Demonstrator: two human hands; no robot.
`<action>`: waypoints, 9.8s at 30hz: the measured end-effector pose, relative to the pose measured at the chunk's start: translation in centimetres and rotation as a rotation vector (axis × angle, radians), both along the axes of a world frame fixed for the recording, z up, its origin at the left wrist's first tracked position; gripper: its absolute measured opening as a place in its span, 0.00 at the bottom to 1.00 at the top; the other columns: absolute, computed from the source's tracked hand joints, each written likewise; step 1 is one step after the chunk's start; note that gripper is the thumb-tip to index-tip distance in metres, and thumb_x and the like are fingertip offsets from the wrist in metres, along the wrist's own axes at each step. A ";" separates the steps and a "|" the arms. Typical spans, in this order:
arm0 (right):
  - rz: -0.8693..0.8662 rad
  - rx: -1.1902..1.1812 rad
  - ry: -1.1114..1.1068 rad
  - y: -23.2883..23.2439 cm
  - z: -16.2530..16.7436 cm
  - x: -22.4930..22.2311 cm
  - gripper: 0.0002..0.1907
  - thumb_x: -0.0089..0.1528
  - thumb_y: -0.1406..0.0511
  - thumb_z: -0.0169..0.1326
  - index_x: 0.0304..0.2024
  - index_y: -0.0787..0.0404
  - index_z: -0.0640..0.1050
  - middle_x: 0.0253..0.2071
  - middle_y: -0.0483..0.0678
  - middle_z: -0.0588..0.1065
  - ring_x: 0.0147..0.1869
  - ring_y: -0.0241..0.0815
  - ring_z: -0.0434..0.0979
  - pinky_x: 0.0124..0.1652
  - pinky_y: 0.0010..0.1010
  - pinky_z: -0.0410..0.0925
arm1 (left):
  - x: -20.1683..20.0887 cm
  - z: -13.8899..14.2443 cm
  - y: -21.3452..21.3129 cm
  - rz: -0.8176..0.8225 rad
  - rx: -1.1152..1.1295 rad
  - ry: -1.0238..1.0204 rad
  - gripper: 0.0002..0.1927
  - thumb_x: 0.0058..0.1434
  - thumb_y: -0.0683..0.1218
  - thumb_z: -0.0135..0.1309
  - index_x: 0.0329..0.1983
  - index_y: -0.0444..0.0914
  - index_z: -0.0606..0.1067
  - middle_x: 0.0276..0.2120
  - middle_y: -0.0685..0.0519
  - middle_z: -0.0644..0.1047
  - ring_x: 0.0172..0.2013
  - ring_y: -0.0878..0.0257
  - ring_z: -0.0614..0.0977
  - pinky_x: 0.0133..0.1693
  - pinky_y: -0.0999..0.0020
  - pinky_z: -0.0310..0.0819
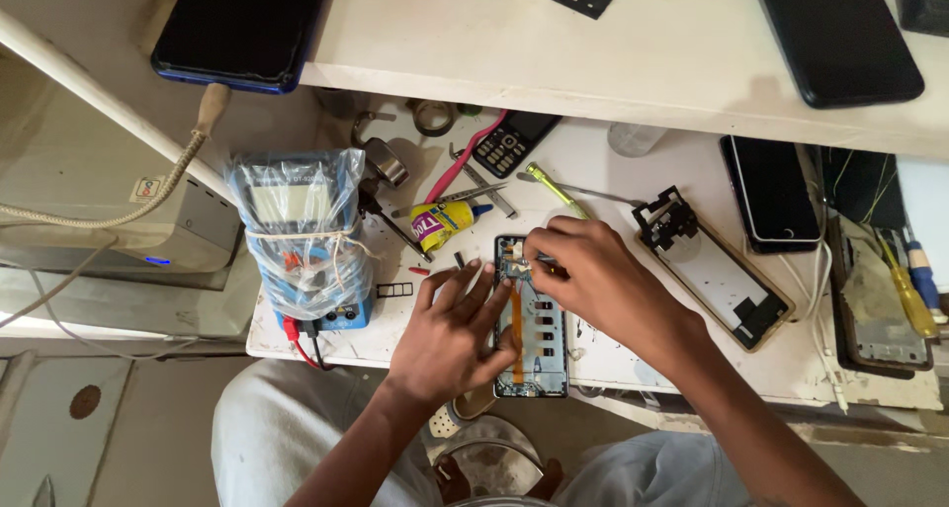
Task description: The person sits at a repair bench and probes a disassembled phone motherboard with multimeter test leads, checking points on the board. They then set the leads down and use a hand tool to work on small components on the motherboard, holding the board steady with the other hand.
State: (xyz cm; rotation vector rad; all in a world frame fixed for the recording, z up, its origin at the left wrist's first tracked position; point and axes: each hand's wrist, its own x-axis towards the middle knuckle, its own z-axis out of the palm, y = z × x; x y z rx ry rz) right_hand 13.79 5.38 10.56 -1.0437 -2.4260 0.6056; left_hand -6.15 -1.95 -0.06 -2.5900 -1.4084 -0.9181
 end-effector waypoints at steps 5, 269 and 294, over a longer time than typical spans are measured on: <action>0.000 0.004 -0.009 0.0 0.0 -0.1 0.07 0.56 0.70 0.60 0.34 0.66 0.77 0.30 0.55 0.74 0.33 0.56 0.74 0.36 0.43 0.68 | 0.0 -0.2 -0.2 0.014 0.008 0.010 0.32 0.60 0.57 0.56 0.61 0.33 0.75 0.60 0.37 0.75 0.63 0.47 0.72 0.61 0.49 0.62; 0.045 -0.099 -0.330 3.2 2.0 -5.7 0.28 0.57 0.71 0.58 0.58 0.64 0.66 0.47 0.65 0.72 0.50 0.65 0.76 0.45 0.49 0.71 | 0.2 -1.1 0.1 0.056 0.000 0.052 0.30 0.61 0.58 0.53 0.61 0.36 0.74 0.59 0.42 0.76 0.59 0.51 0.75 0.58 0.51 0.64; 0.147 -0.041 -0.265 3.7 1.6 -5.6 0.13 0.54 0.77 0.53 0.40 0.62 0.71 0.24 0.56 0.73 0.29 0.55 0.75 0.32 0.50 0.63 | 0.2 -1.3 0.1 0.057 0.015 0.055 0.29 0.59 0.58 0.54 0.60 0.39 0.75 0.59 0.42 0.76 0.60 0.51 0.75 0.58 0.51 0.64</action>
